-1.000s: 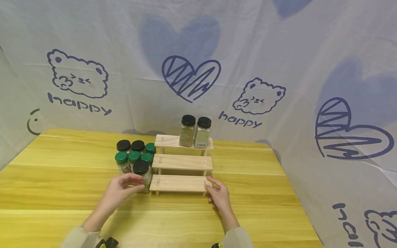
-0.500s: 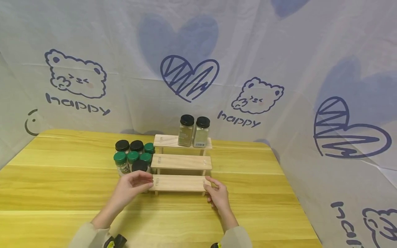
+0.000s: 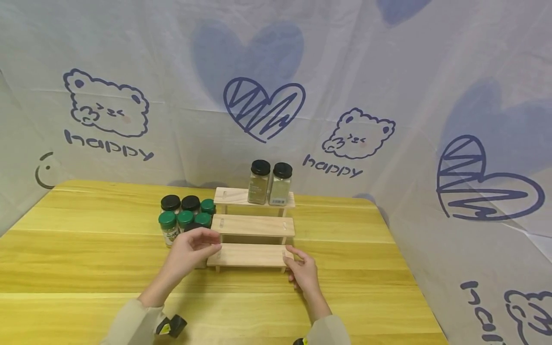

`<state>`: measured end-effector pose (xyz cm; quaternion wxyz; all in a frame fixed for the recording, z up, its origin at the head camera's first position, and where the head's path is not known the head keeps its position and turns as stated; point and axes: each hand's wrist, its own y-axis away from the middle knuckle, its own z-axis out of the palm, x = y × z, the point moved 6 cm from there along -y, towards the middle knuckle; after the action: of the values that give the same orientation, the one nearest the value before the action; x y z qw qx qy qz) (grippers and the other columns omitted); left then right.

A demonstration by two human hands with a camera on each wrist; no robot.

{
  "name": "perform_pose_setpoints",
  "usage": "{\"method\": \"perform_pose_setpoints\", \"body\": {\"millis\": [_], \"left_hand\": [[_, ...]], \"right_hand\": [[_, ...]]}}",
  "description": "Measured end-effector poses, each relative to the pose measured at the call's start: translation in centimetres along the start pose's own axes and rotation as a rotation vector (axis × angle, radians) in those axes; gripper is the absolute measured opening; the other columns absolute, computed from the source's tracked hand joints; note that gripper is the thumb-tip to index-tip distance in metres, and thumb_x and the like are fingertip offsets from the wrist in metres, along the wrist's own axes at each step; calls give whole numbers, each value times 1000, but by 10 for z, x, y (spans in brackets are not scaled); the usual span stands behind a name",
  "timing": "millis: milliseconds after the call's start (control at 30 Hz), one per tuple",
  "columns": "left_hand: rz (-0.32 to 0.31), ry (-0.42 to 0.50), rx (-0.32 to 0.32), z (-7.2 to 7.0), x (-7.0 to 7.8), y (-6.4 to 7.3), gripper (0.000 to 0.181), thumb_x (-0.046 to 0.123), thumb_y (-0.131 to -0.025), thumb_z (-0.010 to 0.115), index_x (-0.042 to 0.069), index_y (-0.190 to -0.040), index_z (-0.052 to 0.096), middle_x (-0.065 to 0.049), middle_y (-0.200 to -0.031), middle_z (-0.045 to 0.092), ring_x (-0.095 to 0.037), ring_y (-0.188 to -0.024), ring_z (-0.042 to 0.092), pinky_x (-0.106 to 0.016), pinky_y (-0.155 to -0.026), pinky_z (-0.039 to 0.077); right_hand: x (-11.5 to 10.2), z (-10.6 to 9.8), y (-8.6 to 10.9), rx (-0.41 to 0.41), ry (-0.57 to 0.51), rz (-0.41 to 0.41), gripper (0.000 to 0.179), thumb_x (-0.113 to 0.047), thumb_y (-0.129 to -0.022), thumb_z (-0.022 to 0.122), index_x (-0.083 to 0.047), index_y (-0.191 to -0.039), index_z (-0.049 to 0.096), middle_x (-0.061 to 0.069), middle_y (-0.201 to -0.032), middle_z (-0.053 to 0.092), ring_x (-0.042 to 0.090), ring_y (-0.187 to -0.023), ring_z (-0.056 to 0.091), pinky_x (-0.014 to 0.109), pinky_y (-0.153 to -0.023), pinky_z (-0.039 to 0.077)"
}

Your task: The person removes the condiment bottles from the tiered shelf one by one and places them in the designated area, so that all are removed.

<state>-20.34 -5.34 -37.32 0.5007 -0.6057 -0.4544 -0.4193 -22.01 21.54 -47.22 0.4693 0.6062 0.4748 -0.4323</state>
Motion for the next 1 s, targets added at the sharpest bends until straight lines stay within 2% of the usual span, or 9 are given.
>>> {"method": "perform_pose_setpoints", "body": {"millis": [233, 500, 667, 900, 1000], "left_hand": [[6, 38, 2, 6, 7, -9, 21, -1, -76, 68, -6, -95, 62, -16, -91, 63, -22, -83, 61, -24, -71, 51], [-7, 48, 35, 13, 8, -22, 23, 1, -76, 69, -5, -98, 63, -16, -93, 63, -23, -85, 60, -26, -72, 51], [14, 46, 42, 17, 12, -31, 21, 0, -76, 68, -3, -97, 64, -18, -93, 62, -24, -85, 61, -27, -72, 51], [72, 25, 53, 24, 24, -45, 21, 2, -78, 68, -4, -98, 63, -13, -92, 62, -26, -85, 60, -30, -73, 51], [71, 13, 61, 26, 26, -50, 21, 2, -77, 68, -3, -97, 64, -13, -91, 63, -25, -86, 60, -31, -73, 51]], "right_hand": [[1, 0, -1, 8, 15, 16, 37, -12, -83, 63, -8, -119, 58, 9, -59, 61, 8, -37, 41, 17, -29, 30], [1, 0, -1, 12, 19, 10, 36, -13, -83, 62, -9, -119, 58, 9, -57, 60, 9, -36, 41, 18, -29, 30], [2, 0, -1, 16, 22, 14, 37, -13, -83, 62, -10, -119, 58, 8, -56, 59, 9, -36, 41, 18, -29, 30], [1, -1, 0, 22, 31, 12, 37, -14, -83, 63, -10, -119, 58, 8, -58, 60, 9, -37, 41, 18, -30, 30], [2, 0, 0, 23, 30, 15, 37, -14, -83, 63, -10, -119, 58, 8, -58, 60, 8, -37, 42, 18, -29, 30]]}}
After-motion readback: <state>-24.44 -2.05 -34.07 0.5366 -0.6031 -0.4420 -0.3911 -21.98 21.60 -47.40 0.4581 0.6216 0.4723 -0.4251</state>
